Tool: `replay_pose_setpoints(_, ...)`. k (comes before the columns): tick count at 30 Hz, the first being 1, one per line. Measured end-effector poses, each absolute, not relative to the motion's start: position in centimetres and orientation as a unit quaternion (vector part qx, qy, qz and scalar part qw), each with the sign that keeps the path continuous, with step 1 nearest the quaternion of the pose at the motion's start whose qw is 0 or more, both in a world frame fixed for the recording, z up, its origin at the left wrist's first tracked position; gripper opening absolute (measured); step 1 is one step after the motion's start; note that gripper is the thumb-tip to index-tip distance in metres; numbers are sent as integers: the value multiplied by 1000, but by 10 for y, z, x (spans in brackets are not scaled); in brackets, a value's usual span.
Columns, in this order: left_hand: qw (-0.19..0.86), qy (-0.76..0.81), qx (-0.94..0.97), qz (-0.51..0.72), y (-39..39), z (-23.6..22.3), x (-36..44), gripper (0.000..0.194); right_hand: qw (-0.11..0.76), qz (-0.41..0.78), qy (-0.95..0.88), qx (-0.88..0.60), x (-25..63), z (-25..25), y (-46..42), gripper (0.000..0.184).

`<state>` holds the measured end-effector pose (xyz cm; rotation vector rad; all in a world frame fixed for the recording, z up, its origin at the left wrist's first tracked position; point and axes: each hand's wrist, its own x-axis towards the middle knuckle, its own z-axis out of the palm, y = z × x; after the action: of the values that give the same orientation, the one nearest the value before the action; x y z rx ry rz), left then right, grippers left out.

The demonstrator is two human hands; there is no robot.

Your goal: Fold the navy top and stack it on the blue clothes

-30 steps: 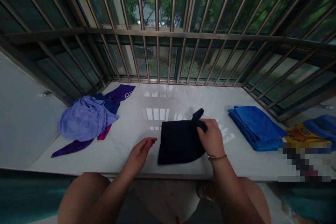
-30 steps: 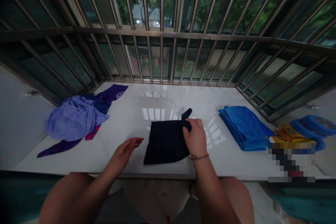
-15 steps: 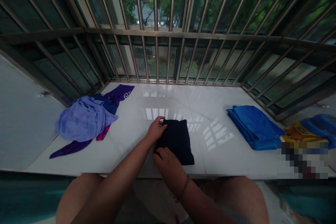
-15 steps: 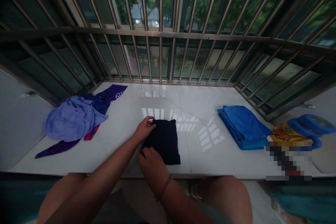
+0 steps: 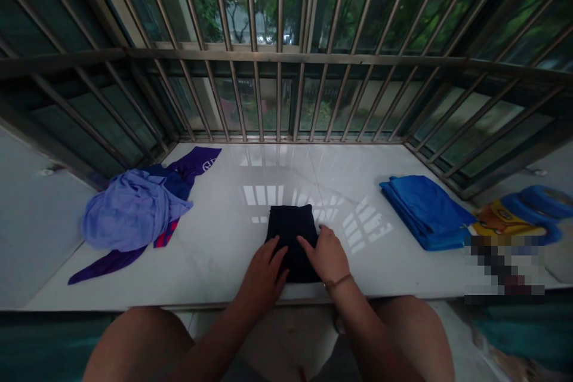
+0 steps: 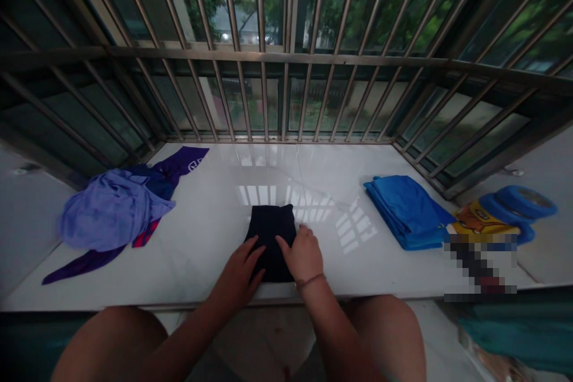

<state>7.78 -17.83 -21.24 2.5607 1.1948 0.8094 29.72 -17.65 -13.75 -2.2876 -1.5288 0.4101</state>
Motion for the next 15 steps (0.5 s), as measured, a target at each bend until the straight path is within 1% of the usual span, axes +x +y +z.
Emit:
replay_pose_setpoints(1,89,403,871,266,-192,-217,74,56,175,195,-539,-800,303,-140,-171,58)
replay_pose_setpoints(3,72,397,880,250,-213,-223,63,60,189,275,-546,-769,310,-143,-164,41)
replay_pose_setpoints(5,60,395,886,235,-225,-226,49,58,208,306,-557,-744,316,-142,-161,29)
replay_pose_setpoints(6,51,397,887,229,-228,-227,42,57,223,317,-558,-734,319,-140,-160,28)
replay_pose_setpoints(8,22,402,888,223,-229,-229,27,56,299,391,-513,-704,326,-134,-159,32)
replay_pose_setpoints(11,-32,397,892,213,-224,-231,12,60,428,515,-387,-634,345,-120,-153,45)
replay_pose_setpoints(13,-54,398,894,199,-221,-232,10,63,477,520,-343,-620,366,-109,-143,52)
replay_pose_setpoints(15,-65,406,892,191,-221,-232,12,65,544,474,-308,-620,397,-98,-129,54)
